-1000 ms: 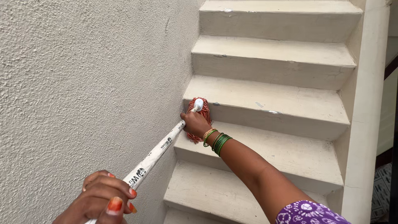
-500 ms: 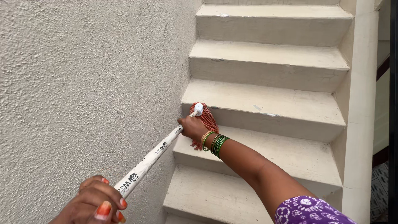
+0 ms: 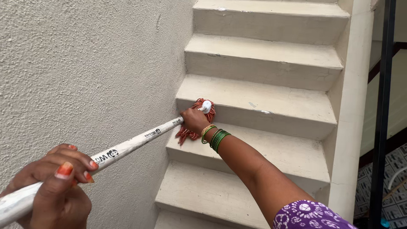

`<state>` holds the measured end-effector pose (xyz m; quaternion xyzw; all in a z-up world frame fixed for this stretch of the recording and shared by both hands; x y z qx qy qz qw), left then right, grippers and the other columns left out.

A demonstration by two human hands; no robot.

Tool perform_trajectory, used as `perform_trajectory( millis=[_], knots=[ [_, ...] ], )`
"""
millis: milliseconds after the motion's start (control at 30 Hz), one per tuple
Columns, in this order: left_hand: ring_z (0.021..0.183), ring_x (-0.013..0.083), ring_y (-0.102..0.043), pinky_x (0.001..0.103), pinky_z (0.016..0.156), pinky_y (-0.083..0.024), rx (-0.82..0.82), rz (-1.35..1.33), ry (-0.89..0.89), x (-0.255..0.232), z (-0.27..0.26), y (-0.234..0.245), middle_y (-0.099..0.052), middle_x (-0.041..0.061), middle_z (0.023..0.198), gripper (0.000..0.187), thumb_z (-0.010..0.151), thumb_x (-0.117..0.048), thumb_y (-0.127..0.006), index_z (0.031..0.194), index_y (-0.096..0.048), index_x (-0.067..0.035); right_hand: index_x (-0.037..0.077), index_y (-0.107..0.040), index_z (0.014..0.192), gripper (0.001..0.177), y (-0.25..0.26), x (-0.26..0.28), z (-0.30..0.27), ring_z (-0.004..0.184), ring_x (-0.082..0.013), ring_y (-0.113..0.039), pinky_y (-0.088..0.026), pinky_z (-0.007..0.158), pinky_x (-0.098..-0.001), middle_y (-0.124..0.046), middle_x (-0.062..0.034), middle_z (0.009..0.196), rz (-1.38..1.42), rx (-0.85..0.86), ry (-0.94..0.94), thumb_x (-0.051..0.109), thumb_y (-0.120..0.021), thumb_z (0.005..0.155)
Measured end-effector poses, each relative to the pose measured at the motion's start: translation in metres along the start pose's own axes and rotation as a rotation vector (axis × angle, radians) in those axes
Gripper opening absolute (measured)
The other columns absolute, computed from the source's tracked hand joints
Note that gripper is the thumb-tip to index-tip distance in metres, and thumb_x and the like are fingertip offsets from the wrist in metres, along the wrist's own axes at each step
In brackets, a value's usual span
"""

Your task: The person mops white concrete stairs using a mop with an orange-colored head, moving the mop across each step by hand.

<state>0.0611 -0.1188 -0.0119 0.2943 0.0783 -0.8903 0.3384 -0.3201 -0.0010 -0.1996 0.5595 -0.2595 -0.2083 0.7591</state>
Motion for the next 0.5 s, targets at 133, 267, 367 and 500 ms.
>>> perform_trajectory(
  millis=[133, 267, 367, 500],
  knots=[
    [0.07, 0.0178, -0.072, 0.039, 0.092, -0.052, -0.046, -0.107, 0.042, -0.007, 0.003, -0.035, -0.06, 0.002, 0.063, 0.034, 0.107, -0.019, -0.059, 0.074, -0.058, -0.011, 0.009, -0.072, 0.098, 0.021, 0.021, -0.048, -0.054, 0.066, -0.0261, -0.073, -0.061, 0.056, -0.0403, -0.07, -0.0108, 0.075, -0.152, -0.048, -0.016, 0.027, -0.073, 0.088],
    [0.071, 0.0212, -0.072, 0.039, 0.091, -0.049, 0.023, -0.284, 0.067, -0.01, -0.003, -0.078, -0.063, 0.007, 0.063, 0.031, 0.103, -0.016, -0.062, 0.074, -0.058, -0.008, 0.01, -0.072, 0.101, 0.021, 0.039, -0.096, -0.108, 0.066, -0.0245, -0.073, -0.06, 0.055, -0.0397, -0.071, -0.0093, 0.074, -0.196, -0.018, -0.138, 0.027, -0.073, 0.088],
    [0.072, 0.0225, -0.073, 0.041, 0.09, -0.049, 0.024, -0.316, 0.11, -0.011, -0.014, -0.089, -0.063, 0.009, 0.063, 0.033, 0.105, -0.012, -0.063, 0.072, -0.059, -0.008, 0.009, -0.072, 0.101, 0.023, 0.042, -0.114, -0.124, 0.065, -0.0251, -0.073, -0.061, 0.054, -0.0396, -0.07, -0.0102, 0.074, -0.203, 0.014, -0.172, 0.028, -0.075, 0.088],
    [0.076, 0.0184, -0.074, 0.043, 0.098, -0.053, 0.017, -0.228, 0.141, 0.003, -0.032, -0.056, -0.063, 0.005, 0.066, 0.036, 0.11, -0.012, -0.06, 0.074, -0.056, -0.013, 0.008, -0.071, 0.097, 0.02, 0.032, -0.094, -0.107, 0.067, -0.0276, -0.074, -0.061, 0.059, -0.0393, -0.071, -0.0118, 0.074, -0.11, 0.006, -0.121, 0.025, -0.075, 0.088]
  ],
)
Point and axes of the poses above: each hand's wrist, its own z-axis towards the middle knuckle, its own y-axis out of the back of the hand, x = y × z, the point moved 3 cm from there along z, towards the middle knuckle
